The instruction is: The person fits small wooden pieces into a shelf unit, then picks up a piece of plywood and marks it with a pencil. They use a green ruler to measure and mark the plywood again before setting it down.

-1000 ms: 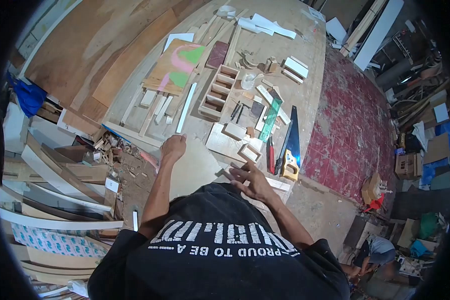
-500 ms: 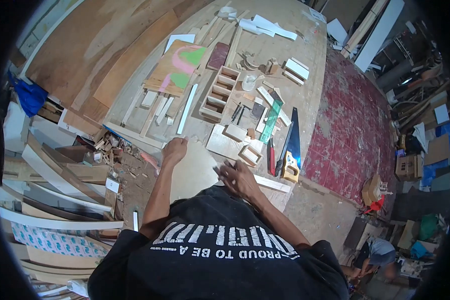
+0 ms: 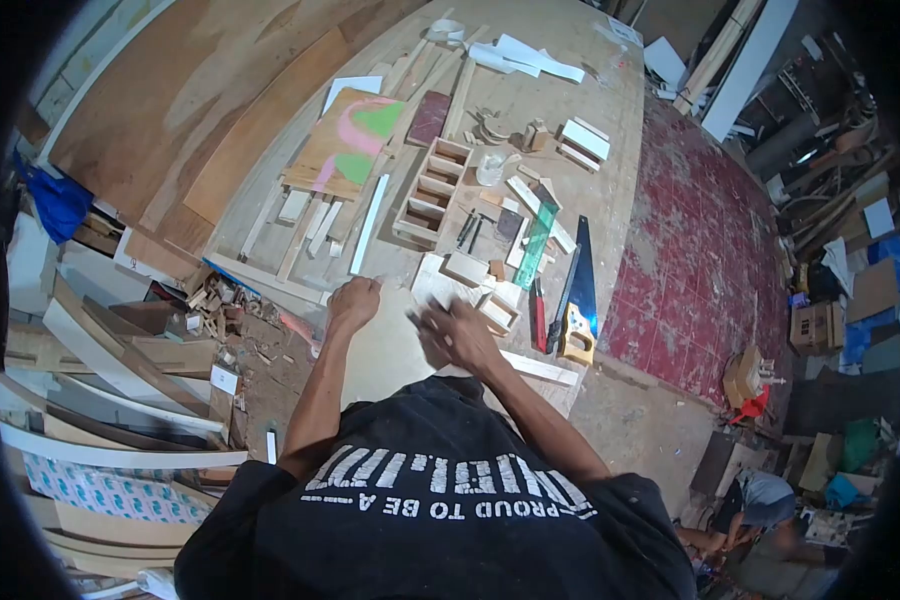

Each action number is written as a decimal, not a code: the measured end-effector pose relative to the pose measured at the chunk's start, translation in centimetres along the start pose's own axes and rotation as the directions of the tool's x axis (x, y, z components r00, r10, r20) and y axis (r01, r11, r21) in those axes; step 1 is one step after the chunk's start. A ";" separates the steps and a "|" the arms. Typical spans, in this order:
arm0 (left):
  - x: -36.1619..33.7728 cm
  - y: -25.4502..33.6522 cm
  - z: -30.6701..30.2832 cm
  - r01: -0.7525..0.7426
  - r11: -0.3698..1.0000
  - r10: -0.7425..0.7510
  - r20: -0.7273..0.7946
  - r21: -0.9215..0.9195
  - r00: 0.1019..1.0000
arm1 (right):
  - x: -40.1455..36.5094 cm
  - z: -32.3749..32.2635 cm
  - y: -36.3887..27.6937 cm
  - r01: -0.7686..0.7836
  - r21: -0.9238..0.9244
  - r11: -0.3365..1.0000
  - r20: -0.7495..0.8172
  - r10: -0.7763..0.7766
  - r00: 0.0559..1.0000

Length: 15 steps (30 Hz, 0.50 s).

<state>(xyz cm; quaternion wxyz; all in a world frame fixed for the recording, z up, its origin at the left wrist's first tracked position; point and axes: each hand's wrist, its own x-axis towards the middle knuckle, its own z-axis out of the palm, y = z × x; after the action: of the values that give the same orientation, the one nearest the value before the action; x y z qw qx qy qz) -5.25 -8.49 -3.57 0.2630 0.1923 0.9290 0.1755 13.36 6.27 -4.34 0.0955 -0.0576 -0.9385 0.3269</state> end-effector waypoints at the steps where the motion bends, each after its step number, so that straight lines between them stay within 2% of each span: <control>1: -0.2 0.2 0.1 -0.004 1.000 0.004 0.004 0.007 1.000 | 2.9 0.2 -0.4 0.001 0.038 0.999 -0.033 0.000 0.999; 2: -0.2 0.3 0.1 -0.008 1.000 0.008 0.015 -0.010 1.000 | 5.4 0.6 -0.3 0.042 -0.010 0.999 -0.067 -0.043 0.997; 3: -0.3 0.5 0.0 -0.009 1.000 0.009 0.022 -0.029 1.000 | 7.4 0.6 -0.8 0.038 0.051 0.998 -0.096 -0.033 0.995; 5: -0.7 0.7 -0.2 0.002 0.999 -0.002 0.016 -0.038 1.000 | 9.3 1.5 -0.2 0.196 -0.023 0.980 -0.195 -0.197 0.961; 6: -0.8 0.5 -0.6 0.009 0.999 -0.008 0.009 -0.046 1.000 | 8.8 1.5 -0.6 0.203 -0.017 0.979 -0.194 -0.202 0.960; 8: -0.3 -0.4 -0.2 0.023 0.999 -0.024 -0.014 -0.029 1.000 | 5.3 0.4 -0.9 0.107 0.090 0.990 -0.019 -0.106 0.994; 9: 0.0 -0.9 0.2 0.035 0.999 -0.035 -0.025 -0.007 0.999 | 2.3 0.1 -0.8 0.017 0.049 0.999 0.074 -0.021 0.997; 11: 0.2 -1.3 0.1 0.055 0.998 -0.056 -0.018 -0.019 0.998 | -2.8 -0.8 -0.7 0.063 0.137 0.989 0.100 -0.077 0.992; 12: 0.0 -1.0 -0.2 0.055 0.998 -0.055 -0.025 -0.022 0.998 | -4.5 -1.4 -0.6 0.015 0.138 0.990 0.131 -0.033 0.991; 15: -0.1 0.1 -0.8 0.033 0.999 -0.033 -0.027 0.006 0.999 | -2.4 -0.3 1.4 0.026 0.162 0.986 0.092 -0.041 0.995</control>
<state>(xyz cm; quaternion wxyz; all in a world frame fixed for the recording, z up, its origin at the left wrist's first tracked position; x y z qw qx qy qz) -5.60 -8.67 -2.80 0.2528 0.1754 0.9360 0.1708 15.82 7.12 -5.27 0.0606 -0.0183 -0.9134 0.4022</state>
